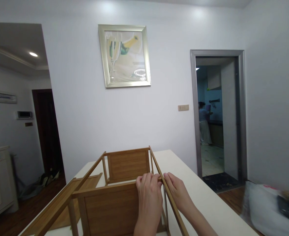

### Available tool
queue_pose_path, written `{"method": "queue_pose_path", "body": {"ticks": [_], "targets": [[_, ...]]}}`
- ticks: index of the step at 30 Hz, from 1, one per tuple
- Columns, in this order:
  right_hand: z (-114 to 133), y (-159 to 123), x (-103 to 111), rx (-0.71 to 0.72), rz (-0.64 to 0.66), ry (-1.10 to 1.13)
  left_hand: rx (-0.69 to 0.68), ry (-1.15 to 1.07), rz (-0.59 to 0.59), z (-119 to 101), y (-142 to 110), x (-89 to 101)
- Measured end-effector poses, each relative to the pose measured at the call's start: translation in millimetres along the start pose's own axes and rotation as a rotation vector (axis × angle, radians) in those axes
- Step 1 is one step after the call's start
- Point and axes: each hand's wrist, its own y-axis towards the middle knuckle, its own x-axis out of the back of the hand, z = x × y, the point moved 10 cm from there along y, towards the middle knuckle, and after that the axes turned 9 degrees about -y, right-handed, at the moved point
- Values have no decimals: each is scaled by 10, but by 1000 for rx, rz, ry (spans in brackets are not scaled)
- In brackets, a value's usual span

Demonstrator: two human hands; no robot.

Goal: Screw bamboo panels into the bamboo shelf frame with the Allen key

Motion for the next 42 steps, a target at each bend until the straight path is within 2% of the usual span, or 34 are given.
{"method": "queue_pose_path", "body": {"ticks": [4, 9, 15, 19, 24, 36, 42], "targets": [[2, 15, -48, -29, 51, 64, -4, -9, 19, -1, 2, -9], [-74, 7, 89, -116, -38, 58, -7, -14, 21, 1, 2, -9], [-82, 1, 132, -141, -28, 89, -6, -16, 16, -6, 6, 0], [19, -15, 88, -104, 35, 125, -11, -3, 6, -17, 5, 11], [103, -24, 93, -59, 39, 103, -16, 22, -8, -35, 7, 20], [56, -41, 8, -37, 84, 67, -14, 16, -2, -13, 9, 1], [-14, -10, -35, -29, 44, 73, -10, 14, -6, -28, 11, 19]]}}
